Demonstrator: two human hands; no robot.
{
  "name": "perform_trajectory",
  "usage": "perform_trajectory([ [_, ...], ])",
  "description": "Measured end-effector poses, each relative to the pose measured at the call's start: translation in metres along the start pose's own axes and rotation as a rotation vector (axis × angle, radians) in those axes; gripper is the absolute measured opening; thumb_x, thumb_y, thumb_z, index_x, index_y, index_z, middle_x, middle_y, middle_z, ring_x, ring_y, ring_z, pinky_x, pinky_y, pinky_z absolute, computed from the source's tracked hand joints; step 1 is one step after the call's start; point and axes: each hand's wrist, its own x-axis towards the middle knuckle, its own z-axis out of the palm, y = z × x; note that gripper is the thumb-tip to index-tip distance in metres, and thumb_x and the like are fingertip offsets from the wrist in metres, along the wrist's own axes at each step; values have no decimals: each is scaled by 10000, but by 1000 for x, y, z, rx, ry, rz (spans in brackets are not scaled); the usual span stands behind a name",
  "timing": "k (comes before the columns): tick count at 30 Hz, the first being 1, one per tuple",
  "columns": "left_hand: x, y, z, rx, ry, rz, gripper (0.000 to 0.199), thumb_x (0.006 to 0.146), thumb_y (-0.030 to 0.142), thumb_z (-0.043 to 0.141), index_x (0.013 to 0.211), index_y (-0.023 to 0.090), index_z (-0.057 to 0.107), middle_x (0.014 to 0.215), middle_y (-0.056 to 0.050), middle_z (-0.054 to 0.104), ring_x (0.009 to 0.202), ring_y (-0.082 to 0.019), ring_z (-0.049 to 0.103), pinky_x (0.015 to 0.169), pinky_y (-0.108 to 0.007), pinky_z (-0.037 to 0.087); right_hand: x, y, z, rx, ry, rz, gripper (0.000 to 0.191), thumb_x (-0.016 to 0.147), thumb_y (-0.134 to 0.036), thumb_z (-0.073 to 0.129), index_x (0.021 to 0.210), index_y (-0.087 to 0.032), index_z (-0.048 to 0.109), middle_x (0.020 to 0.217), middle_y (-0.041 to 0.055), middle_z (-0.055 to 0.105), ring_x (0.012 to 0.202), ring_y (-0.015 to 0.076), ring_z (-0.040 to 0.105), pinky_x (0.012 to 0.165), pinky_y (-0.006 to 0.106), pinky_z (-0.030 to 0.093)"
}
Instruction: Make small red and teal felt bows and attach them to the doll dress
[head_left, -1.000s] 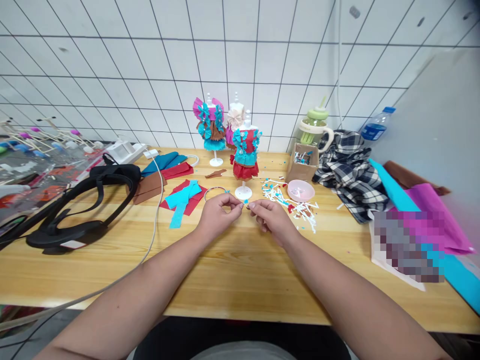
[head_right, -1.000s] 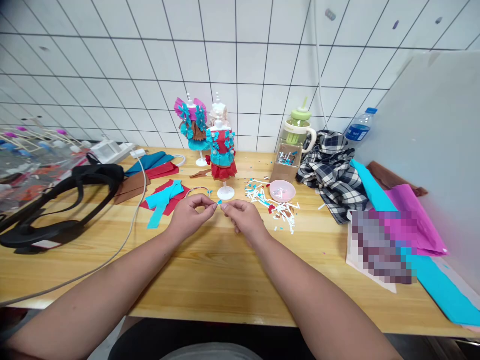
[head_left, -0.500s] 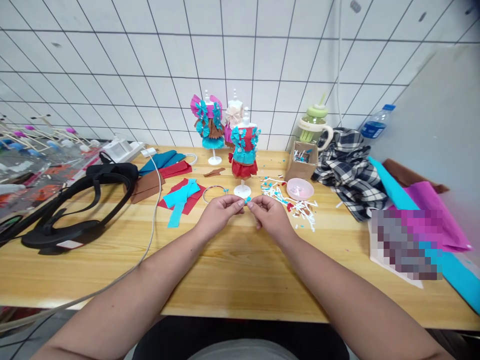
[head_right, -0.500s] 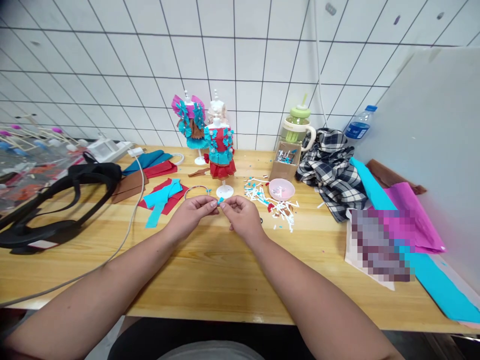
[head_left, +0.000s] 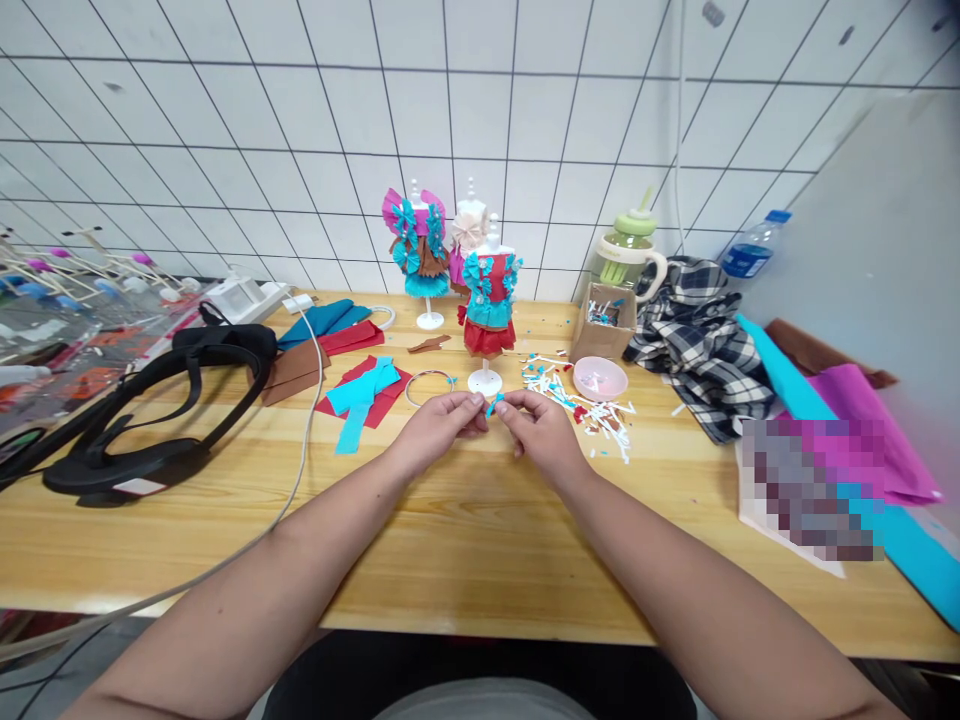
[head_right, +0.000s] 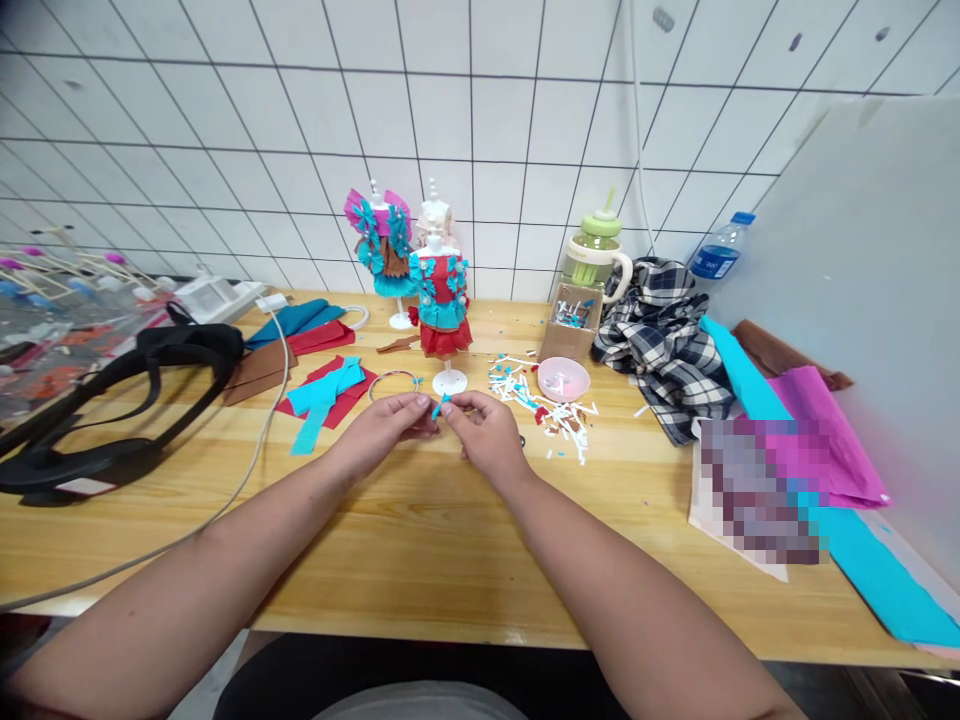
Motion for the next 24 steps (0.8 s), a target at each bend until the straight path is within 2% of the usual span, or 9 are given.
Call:
perform_trajectory([
  [4, -2, 6, 1, 191, 44, 159, 358, 734, 495, 676, 866, 162, 667, 869, -57, 700, 822, -195, 647, 776, -321, 518, -1, -2, 0, 10, 30, -28, 316, 710, -489, 662, 810, -193, 612, 639, -35, 559, 383, 60, 385, 338, 218, 379],
  [9, -5, 8, 2, 237, 42, 186, 293, 756, 443, 672, 829, 159, 686, 856, -50, 708, 818, -192, 638, 768, -296, 488, -2, -3, 0, 21, 22, -75, 338, 710, -481, 675, 864, -185, 619, 722, -18, 600, 385, 48, 398, 332, 207, 377],
  [11, -5, 8, 1, 207, 7, 174, 292, 770, 436, 661, 844, 155, 694, 862, -48, 704, 830, -187, 628, 778, -285, 473, -1, -2, -2, 35, 6, -101, 366, 705, -478, 686, 914, -181, 636, 744, -10, 614, 394, 49, 407, 335, 205, 373],
  [13, -6, 8, 0, 159, -31, 156, 284, 772, 428, 663, 838, 154, 694, 844, -39, 694, 826, -177, 617, 784, -276, 460, 0, 0, -3, 56, -24, -105, 366, 706, -472, 691, 919, -177, 648, 684, -16, 604, 396, 56, 408, 338, 203, 363],
  [16, -6, 9, -1, 75, -89, 120, 260, 761, 411, 680, 793, 154, 688, 789, -20, 673, 796, -159, 601, 784, -268, 446, 2, 5, -4, 110, -83, -86, 331, 700, -466, 706, 869, -190, 633, 583, -39, 565, 390, 64, 400, 340, 197, 340],
  [21, -6, 7, -2, -70, -210, 52, 244, 745, 384, 699, 788, 144, 702, 759, -24, 671, 763, -147, 595, 795, -278, 446, 4, 10, -5, 155, -145, -87, 318, 694, -466, 726, 798, -203, 581, 531, -64, 515, 365, 56, 379, 325, 184, 304],
  [24, -5, 5, -3, -191, -217, -3, 254, 709, 378, 731, 775, 134, 704, 744, -36, 670, 739, -145, 595, 789, -287, 455, 4, 7, -8, 167, -184, -88, 328, 705, -472, 717, 841, -192, 613, 570, -54, 527, 381, 55, 400, 333, 185, 342],
])
